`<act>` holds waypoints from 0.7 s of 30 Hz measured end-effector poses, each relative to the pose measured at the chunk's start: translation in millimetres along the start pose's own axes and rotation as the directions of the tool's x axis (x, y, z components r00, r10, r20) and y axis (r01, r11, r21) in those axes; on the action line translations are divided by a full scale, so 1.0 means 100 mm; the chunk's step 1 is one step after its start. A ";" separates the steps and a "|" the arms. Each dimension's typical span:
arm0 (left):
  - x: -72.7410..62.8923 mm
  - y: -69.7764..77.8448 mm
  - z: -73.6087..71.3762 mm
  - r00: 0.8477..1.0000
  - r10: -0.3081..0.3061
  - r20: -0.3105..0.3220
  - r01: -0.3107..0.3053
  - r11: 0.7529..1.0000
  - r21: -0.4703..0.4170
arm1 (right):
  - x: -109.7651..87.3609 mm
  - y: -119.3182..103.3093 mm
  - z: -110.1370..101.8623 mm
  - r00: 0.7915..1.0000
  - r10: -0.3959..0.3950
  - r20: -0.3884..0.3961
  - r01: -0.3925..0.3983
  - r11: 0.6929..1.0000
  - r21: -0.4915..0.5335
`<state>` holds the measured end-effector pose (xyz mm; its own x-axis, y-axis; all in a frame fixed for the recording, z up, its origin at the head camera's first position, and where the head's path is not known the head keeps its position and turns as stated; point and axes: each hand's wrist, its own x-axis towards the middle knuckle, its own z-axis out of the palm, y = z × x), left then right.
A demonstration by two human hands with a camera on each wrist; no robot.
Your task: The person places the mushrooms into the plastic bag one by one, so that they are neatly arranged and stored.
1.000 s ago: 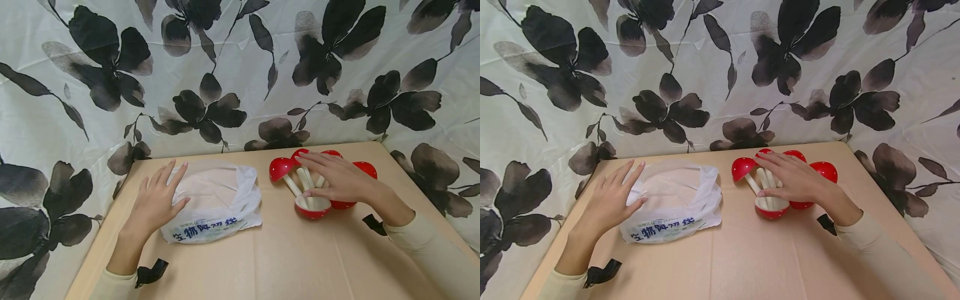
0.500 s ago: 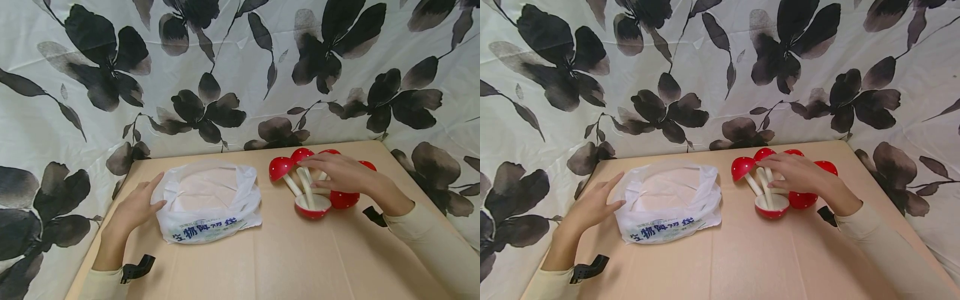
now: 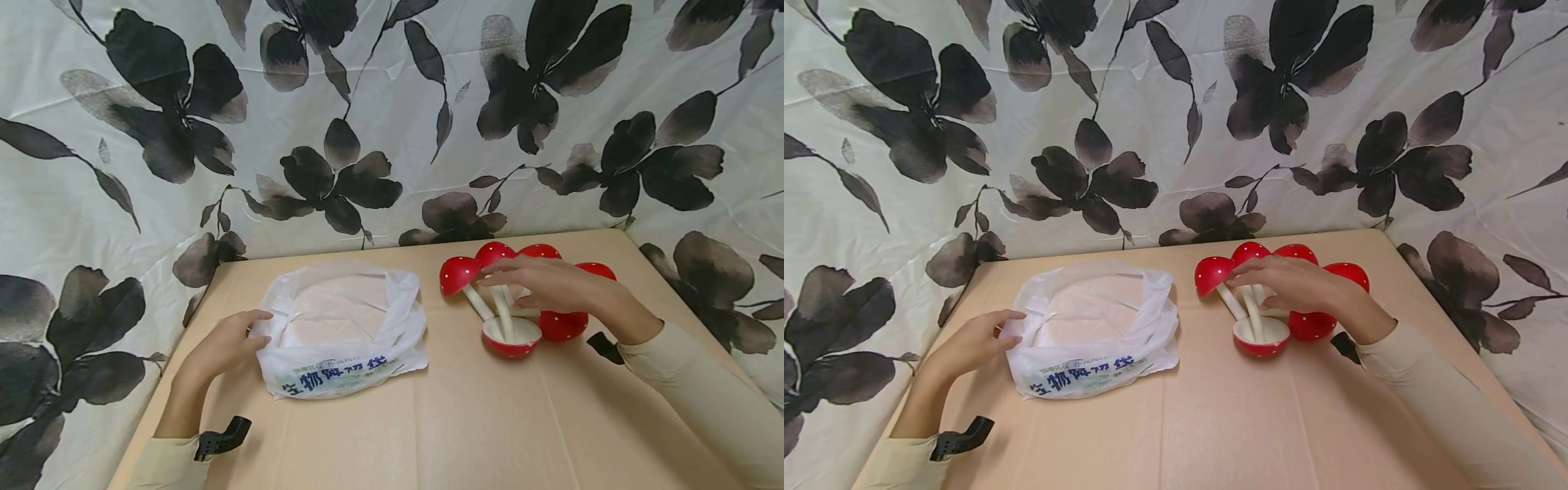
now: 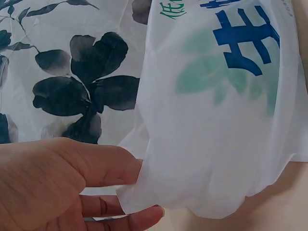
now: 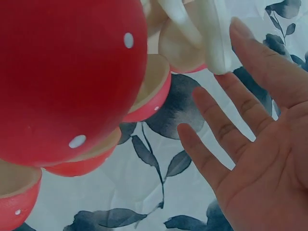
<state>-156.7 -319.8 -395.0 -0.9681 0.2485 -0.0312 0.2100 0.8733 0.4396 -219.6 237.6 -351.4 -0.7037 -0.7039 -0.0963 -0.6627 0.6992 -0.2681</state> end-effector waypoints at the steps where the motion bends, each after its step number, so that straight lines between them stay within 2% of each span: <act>1: 0.00 0.00 0.01 1.000 0.000 0.001 0.000 1.000 0.003 | 0.01 0.01 0.01 1.000 -0.007 0.003 0.007 1.000 -0.001; 9: 0.02 0.03 0.04 1.000 -0.011 0.005 0.011 1.000 -0.026 | 0.06 0.07 0.08 0.998 -0.045 -0.037 0.045 0.999 0.017; 15: 0.02 0.02 0.04 1.000 0.004 -0.011 -0.005 0.997 -0.078 | 0.05 0.09 0.08 0.996 -0.029 -0.081 0.028 1.000 -0.010; 21: 0.02 0.02 0.02 1.000 -0.012 -0.013 0.011 0.995 -0.098 | 0.03 0.10 0.07 0.994 -0.022 -0.108 0.017 0.999 -0.049</act>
<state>-157.5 -316.6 -396.2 -0.9723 0.2325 -0.0245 0.1854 0.8306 0.5251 -226.5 241.7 -361.5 -0.7124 -0.7016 0.0138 -0.6863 0.6924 -0.2225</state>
